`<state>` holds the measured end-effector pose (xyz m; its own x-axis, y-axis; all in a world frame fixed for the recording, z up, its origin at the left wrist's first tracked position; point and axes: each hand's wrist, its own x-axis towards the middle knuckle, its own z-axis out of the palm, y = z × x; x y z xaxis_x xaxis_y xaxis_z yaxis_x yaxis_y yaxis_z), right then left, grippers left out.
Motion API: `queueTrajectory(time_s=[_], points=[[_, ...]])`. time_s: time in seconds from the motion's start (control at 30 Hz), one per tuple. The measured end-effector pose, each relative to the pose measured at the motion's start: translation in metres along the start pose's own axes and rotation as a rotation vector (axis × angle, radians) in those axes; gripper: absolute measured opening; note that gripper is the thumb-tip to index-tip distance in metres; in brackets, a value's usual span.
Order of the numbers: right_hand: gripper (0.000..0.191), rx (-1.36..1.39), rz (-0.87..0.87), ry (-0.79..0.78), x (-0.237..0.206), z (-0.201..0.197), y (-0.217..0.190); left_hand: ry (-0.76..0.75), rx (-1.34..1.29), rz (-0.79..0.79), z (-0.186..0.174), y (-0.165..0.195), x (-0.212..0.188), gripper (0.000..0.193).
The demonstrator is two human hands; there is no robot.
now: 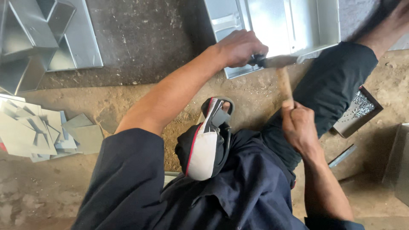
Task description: The person sits on the floor of a metal workshop and hammers galvanized sheet metal strips to bend and flatten them, then fits the formed strips into open sheet-metal boxes and hammers the seams to secure them, placing finished boxes on a pile.
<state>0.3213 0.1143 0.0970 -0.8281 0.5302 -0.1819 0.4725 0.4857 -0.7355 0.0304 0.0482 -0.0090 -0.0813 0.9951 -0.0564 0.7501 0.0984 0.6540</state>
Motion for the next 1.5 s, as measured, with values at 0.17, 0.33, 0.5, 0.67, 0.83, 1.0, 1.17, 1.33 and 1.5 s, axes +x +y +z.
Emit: queueTrajectory(time_s=[0.17,0.33,0.5,0.67,0.83,1.0,1.17,1.33,1.5], points=[[0.037,0.008,0.056,-0.015,0.002,0.015,0.021,0.047,0.027,0.055,0.006,-0.004,0.005,0.034],[0.046,0.179,0.34,-0.033,0.002,0.004,0.019,-0.012,-0.072,0.041,0.001,-0.008,0.006,0.024],[0.056,1.055,-0.208,-0.141,-0.007,-0.048,0.018,0.144,-0.033,0.181,-0.002,-0.006,0.0,0.02],[0.045,0.083,-0.32,0.156,-0.017,-0.022,0.026,0.086,-0.004,0.185,-0.003,0.0,-0.001,0.024],[0.04,0.164,0.126,0.029,-0.009,-0.034,0.014,0.138,-0.017,0.228,-0.007,0.001,0.001,0.027],[0.041,0.696,-0.412,0.393,-0.023,-0.077,0.001,0.108,-0.046,0.24,-0.004,-0.002,0.0,0.017],[0.042,-0.11,-0.132,0.031,-0.008,-0.015,0.017,0.132,0.07,0.248,-0.001,-0.001,0.0,0.027],[0.044,0.359,0.025,0.125,-0.015,-0.055,0.018,0.073,0.029,0.166,-0.004,0.005,0.001,0.028],[0.045,0.72,-0.432,0.416,-0.044,-0.081,0.007,0.092,0.023,0.197,-0.002,0.001,-0.001,0.028]])
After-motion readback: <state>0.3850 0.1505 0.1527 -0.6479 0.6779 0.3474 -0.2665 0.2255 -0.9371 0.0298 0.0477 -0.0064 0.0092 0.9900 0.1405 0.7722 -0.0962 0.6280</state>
